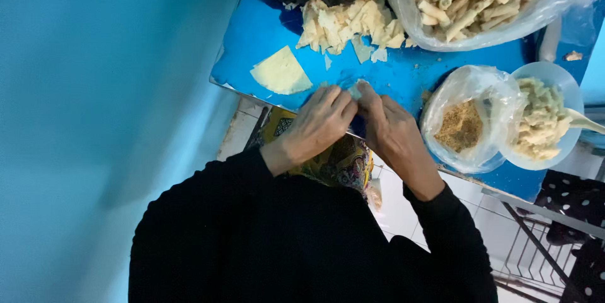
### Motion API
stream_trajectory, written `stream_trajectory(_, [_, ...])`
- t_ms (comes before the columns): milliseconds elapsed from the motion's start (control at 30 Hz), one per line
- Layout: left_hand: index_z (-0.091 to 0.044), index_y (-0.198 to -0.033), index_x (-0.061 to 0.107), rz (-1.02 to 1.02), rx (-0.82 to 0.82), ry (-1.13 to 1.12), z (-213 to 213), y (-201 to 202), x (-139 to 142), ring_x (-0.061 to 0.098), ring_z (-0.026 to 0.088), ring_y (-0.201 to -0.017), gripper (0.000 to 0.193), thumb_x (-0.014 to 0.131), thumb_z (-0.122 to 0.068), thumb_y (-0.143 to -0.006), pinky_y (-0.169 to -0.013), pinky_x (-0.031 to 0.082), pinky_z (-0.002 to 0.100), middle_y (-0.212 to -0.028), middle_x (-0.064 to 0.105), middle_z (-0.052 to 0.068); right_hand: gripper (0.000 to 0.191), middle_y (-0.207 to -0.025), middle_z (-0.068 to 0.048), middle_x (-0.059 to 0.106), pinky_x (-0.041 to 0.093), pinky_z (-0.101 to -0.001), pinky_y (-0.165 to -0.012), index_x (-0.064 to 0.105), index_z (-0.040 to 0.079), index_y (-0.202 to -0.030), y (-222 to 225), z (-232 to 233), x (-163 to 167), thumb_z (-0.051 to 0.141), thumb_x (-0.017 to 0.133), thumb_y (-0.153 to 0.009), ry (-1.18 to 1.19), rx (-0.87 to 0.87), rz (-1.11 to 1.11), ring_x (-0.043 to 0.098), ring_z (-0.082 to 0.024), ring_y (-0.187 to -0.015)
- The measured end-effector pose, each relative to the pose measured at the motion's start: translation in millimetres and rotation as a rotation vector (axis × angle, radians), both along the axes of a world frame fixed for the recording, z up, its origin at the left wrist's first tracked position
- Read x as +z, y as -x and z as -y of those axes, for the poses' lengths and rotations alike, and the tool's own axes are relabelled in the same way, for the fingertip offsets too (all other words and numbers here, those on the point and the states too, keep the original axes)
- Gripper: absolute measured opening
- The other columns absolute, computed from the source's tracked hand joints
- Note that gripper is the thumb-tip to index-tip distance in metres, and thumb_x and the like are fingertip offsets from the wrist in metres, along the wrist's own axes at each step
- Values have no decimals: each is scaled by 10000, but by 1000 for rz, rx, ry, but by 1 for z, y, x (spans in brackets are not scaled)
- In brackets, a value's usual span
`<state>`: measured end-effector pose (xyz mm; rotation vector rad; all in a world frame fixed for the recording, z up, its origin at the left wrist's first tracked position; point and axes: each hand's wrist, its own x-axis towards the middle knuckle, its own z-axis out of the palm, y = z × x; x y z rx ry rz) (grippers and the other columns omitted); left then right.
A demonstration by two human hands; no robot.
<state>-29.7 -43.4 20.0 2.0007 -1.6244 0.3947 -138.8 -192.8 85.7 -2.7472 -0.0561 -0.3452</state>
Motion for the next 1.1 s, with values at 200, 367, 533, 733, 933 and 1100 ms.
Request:
stream_trajectory(200, [-82, -915, 729, -438, -27, -156, 14, -28, 14, 636, 310, -935, 81, 679, -52, -858, -830, 541, 451, -951, 684, 142, 754, -897, -150, 693, 571, -447, -758, 318, 112, -1515, -27, 20, 12, -65, 672, -873, -542, -49, -307, 715, -333, -821])
stream_trajectory(367, [-83, -1034, 718, -478, 16, -276, 11, -27, 18, 668, 282, -900, 80, 660, -90, -980, -768, 579, 443, -962, 701, 120, 681, -977, -149, 724, 570, -437, -782, 376, 79, -1511, -15, 8, 6, -92, 644, -909, -291, -61, -128, 727, -359, -930])
stream_trajectory(533, [22, -1109, 672, -80, -43, -20, -11, -11, 11, 639, 269, -989, 214, 673, -30, -901, -831, 585, 370, -1027, 641, 134, 627, -1013, -180, 713, 557, -446, -830, 411, -8, -1485, -2, -2, -10, -51, 674, -918, -114, -39, 74, 699, -373, -957])
stream_trajectory(733, [9, -1037, 643, -80, -20, -100, -6, -11, 12, 607, 258, -996, 165, 668, -77, -900, -887, 554, 381, -1019, 613, 121, 614, -1007, -209, 709, 550, -456, -833, 433, 8, -1464, -4, 0, -9, -43, 710, -919, -68, -71, -32, 685, -372, -970])
stream_trajectory(933, [6, -1107, 680, -69, -11, -123, -17, -5, 15, 584, 258, -1010, 214, 660, -75, -910, -855, 532, 366, -998, 600, 99, 649, -1044, -167, 732, 562, -440, -795, 403, 11, -1495, 1, 5, -8, -56, 682, -913, -310, -62, -77, 701, -351, -974])
stream_trajectory(1100, [44, -1216, 701, 183, 109, -182, -30, 16, 20, 552, 246, -1139, 358, 658, -162, -926, -977, 473, 369, -1211, 614, 125, 661, -1100, -194, 704, 556, -452, -869, 455, 14, -1485, 14, -7, -17, -32, 728, -885, 82, -59, 16, 677, -359, -988])
